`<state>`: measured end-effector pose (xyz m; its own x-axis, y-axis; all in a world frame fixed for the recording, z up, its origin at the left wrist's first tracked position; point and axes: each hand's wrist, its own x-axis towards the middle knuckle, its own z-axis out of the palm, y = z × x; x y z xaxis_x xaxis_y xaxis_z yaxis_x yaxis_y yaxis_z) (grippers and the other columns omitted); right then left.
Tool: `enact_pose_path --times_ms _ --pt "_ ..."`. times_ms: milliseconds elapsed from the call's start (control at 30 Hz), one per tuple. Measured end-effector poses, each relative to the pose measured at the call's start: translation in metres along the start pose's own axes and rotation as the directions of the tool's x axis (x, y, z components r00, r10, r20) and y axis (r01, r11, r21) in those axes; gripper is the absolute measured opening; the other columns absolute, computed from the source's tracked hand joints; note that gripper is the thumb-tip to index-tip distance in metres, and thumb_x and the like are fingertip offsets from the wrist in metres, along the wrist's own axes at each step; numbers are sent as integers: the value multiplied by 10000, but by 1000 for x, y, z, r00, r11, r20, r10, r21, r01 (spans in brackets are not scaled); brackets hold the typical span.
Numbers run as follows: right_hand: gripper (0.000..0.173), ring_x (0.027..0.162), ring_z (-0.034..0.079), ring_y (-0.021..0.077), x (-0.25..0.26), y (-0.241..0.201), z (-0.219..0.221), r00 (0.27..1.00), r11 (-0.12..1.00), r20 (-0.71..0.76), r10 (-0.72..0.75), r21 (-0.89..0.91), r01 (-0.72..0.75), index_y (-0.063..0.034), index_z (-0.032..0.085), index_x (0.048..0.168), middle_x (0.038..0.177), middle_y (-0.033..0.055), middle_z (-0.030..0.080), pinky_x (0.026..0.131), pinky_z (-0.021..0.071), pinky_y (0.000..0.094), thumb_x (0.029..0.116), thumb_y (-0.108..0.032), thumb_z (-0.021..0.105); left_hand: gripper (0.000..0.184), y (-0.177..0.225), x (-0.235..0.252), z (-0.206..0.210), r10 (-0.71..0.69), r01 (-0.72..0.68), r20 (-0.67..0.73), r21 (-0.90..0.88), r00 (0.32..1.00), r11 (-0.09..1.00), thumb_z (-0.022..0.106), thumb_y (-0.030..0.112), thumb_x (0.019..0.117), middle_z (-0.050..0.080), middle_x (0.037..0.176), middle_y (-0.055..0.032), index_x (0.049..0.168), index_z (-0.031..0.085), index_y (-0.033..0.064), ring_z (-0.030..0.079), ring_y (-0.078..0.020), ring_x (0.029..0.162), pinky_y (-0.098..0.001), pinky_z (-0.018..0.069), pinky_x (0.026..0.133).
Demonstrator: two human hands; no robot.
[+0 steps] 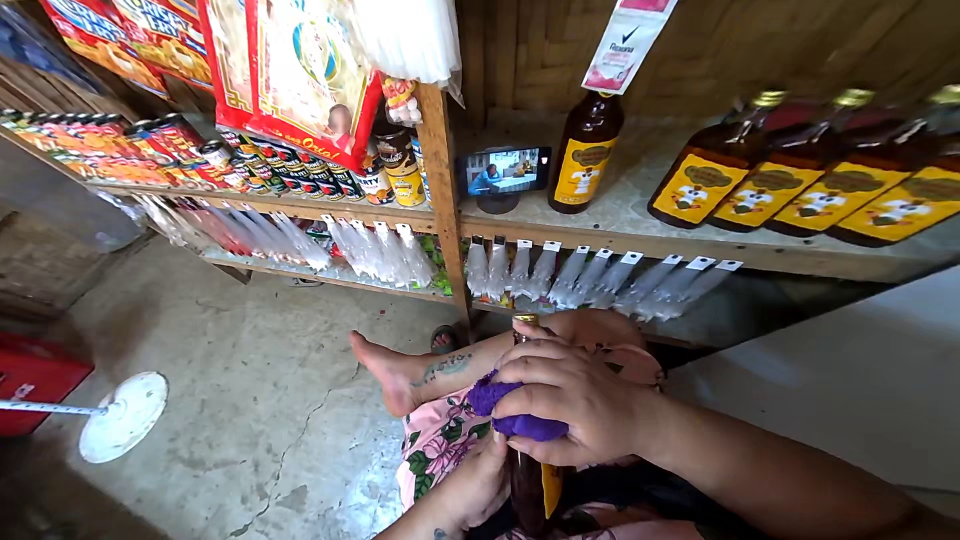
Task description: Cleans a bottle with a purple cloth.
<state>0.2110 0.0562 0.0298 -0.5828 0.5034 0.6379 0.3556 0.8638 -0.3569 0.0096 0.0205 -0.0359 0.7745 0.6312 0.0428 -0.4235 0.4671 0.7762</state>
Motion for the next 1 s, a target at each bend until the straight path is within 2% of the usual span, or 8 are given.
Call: enact_pose_path --times_ms 133,200,367,567,700,767,867,1000 --pt "290 1275 585 231 -1 -2 7 999 1000 36 -19 -6 19 -170 703 1111 1154 53 705 1216 324 460 1004 -412 585 808 13 2 12 -16 11 -38 -117 999 993 494 820 817 696 1253 34 1308 613 189 629 -91 1214 -338 497 1061" --pt "277 1287 579 241 -2 -3 12 997 999 69 -36 -4 37 -160 709 1091 1143 53 711 1220 315 454 1002 -395 592 818 16 4 12 -29 13 -75 -204 997 979 496 859 769 708 1211 40 1252 641 215 638 -94 1188 -341 507 1039" --pt "273 1290 586 250 -4 -5 23 985 994 149 -83 84 70 -148 714 1080 1152 61 714 1230 300 474 997 -378 592 735 13 6 6 -52 -4 -154 -344 987 939 385 875 825 751 996 43 1041 739 269 700 -74 984 -297 570 882" --pt "257 1283 590 261 -4 -9 25 956 974 245 -165 196 118 -151 733 1069 1155 63 718 1231 281 484 987 -360 608 807 5 4 -11 -32 47 44 -419 999 907 420 895 791 750 1077 54 1176 738 261 698 -58 1019 -274 564 891" --pt "260 1294 586 294 -5 -10 26 930 948 297 -216 293 126 -138 748 1098 1179 85 719 1233 278 504 988 -325 603 714 5 6 -13 -26 40 35 -522 999 852 525 820 814 760 991 46 1118 763 221 710 -50 957 -259 563 879" --pt "270 1313 575 286 -6 -10 27 916 932 322 -240 339 125 -141 753 1123 1205 78 718 1239 262 504 997 -307 582 630 6 8 -12 -20 -10 -46 -569 999 823 586 759 823 753 905 49 1037 778 198 712 -33 868 -226 566 817" --pt "249 1336 566 276 -7 -10 27 893 910 362 -267 400 110 -137 765 1114 1245 72 716 1246 253 502 985 -265 594 512 0 11 -14 83 -213 -308 -417 948 883 635 673 848 759 997 45 1054 760 221 708 -23 950 -219 563 855" --pt "184 1310 592 273 -8 -8 22 882 862 362 -303 498 92 -103 786 1037 1228 84 729 1234 290 480 948 -185 648 562 3 9 -14 109 -215 -295 -357 949 909 605 672 869 755 1104 15 1174 735 218 705 -64 1042 -262 572 911"
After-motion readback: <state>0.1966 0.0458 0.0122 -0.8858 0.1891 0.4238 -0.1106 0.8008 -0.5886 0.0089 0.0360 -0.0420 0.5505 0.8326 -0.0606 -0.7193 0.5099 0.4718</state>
